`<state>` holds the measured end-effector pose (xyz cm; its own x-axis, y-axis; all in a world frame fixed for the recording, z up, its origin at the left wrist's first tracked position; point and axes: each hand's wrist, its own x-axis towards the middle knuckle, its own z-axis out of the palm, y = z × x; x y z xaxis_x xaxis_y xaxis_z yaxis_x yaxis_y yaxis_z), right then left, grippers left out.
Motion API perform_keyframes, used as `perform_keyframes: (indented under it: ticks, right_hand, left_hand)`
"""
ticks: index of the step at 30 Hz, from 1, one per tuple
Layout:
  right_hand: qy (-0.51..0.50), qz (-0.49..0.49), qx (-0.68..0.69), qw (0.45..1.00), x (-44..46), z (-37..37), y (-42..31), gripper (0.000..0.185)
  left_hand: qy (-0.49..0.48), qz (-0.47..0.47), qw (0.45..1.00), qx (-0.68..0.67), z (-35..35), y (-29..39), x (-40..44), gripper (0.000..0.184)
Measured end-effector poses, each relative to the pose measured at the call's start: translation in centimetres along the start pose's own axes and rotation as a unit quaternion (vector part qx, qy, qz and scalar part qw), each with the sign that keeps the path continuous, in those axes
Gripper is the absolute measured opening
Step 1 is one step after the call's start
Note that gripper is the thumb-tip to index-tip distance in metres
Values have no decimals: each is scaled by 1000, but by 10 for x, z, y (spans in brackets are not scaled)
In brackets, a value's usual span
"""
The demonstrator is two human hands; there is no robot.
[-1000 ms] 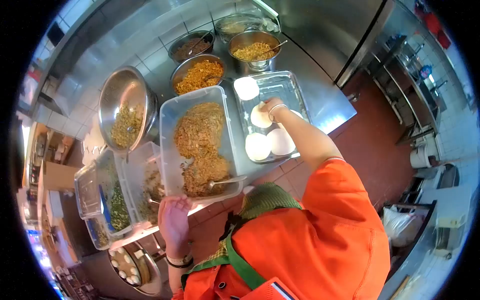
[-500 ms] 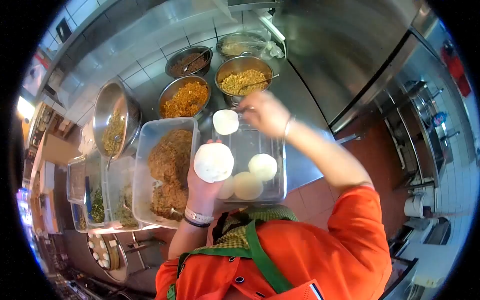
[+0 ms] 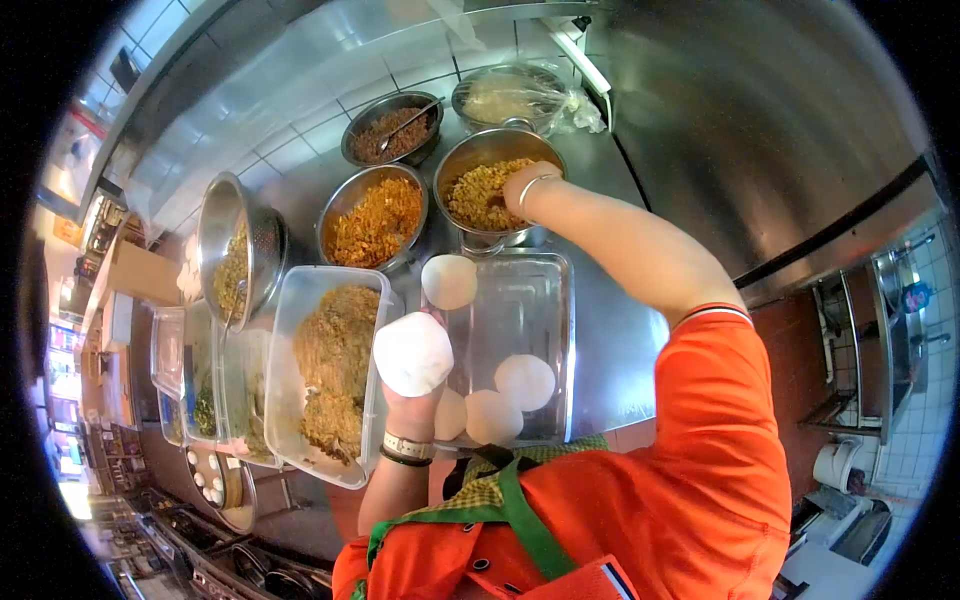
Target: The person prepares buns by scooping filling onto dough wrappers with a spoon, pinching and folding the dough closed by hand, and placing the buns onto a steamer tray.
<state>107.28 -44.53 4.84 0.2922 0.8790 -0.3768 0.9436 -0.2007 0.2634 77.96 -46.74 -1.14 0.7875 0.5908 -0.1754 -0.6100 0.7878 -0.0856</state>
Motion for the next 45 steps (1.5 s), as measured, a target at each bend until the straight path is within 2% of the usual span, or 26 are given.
perform_keyframes:
  ticks: [3, 5, 6, 7, 10, 13, 14, 17, 18, 19, 20, 21, 23, 24, 25, 27, 28, 30, 31, 32, 33, 34, 35, 37, 40, 45]
  right_hand:
    - [-10, 7, 32, 999, -5, -14, 11, 21]
    - [36, 95, 112, 989, 8, -2, 13, 21]
    - [-28, 95, 113, 989, 11, -5, 7, 21]
    - [-28, 98, 116, 988, 14, -3, 3, 21]
    - [37, -83, 88, 992, 39, 29, -5, 23]
    - [53, -162, 95, 981, 34, 37, -2, 22]
    - [53, -161, 97, 981, 31, 37, 0, 22]
    - [33, -148, 307, 940, 18, 35, 9, 21]
    - [-48, -25, 503, 862, 6, 28, 9, 20]
    - [-126, 100, 667, 728, -1, 25, 9, 20]
    - [-129, 138, 717, 671, -4, 26, 9, 21]
    - [-126, 139, 717, 671, -9, 29, 13, 21]
    - [-131, 107, 806, 567, -20, 32, 24, 21]
    - [-116, 110, 817, 554, -30, 25, 25, 22]
    - [-112, 112, 816, 556, -37, 21, 27, 22]
    - [-56, 112, 823, 555, -48, 14, 30, 22]
    - [-52, 112, 822, 556, -52, 8, 31, 22]
    - [23, 76, 777, 625, -57, 1, 29, 19]
    - [24, 76, 776, 626, -51, 9, 25, 19]
    - [243, 38, 580, 777, -39, 25, 17, 19]
    - [436, -3, 320, 841, -33, 34, 8, 20]
    - [275, 88, 317, 904, -52, 5, -10, 29]
    - [279, 145, 197, 928, -56, 9, -27, 39]
    - [319, 155, 77, 932, -52, 23, -50, 49]
    - [329, 131, 5, 935, -53, 40, -64, 51]
    - [297, 107, -9, 949, -59, 43, -62, 46]
  left_hand:
    - [10, 0, 1000, 0, -3, 7, 23, 43]
    - [4, 5, 999, 37, -5, 9, 38, 44]
    - [-18, -13, 998, 61, -5, 11, 46, 44]
    - [-43, -31, 995, 86, -3, 12, 54, 44]
    - [15, -29, 996, 82, 13, 11, 70, 38]
    - [52, -16, 990, 133, 21, 12, 81, 33]
    - [50, -5, 988, 148, 22, 12, 84, 33]
    - [40, 3, 980, 197, 29, 16, 99, 32]
    - [36, 5, 973, 227, 33, 18, 103, 31]
    - [32, 7, 966, 256, 36, 18, 108, 31]
    - [33, -3, 974, 225, 41, 18, 115, 30]
    - [31, -5, 974, 225, 47, 17, 121, 30]
    - [47, -32, 972, 229, 60, 20, 138, 29]
    - [-19, -43, 970, 239, 50, 27, 157, 30]
    - [-23, -45, 970, 238, 52, 23, 172, 30]
    - [112, 40, 953, 279, 55, 15, 201, 30]
    - [115, 42, 952, 281, 58, 10, 213, 30]
    - [130, 49, 946, 292, 57, -5, 236, 27]
    - [126, 35, 946, 298, 58, -11, 246, 26]
    - [126, 36, 946, 297, 57, -19, 255, 26]
    - [92, 24, 964, 247, 58, -28, 261, 25]
    - [58, 12, 979, 196, 58, -34, 264, 24]
    - [57, 10, 979, 195, 55, -36, 267, 24]
    - [130, 37, 984, 118, 54, -41, 273, 23]
    - [123, 20, 984, 129, 47, -42, 271, 23]
    - [128, 3, 981, 144, 44, -43, 263, 26]
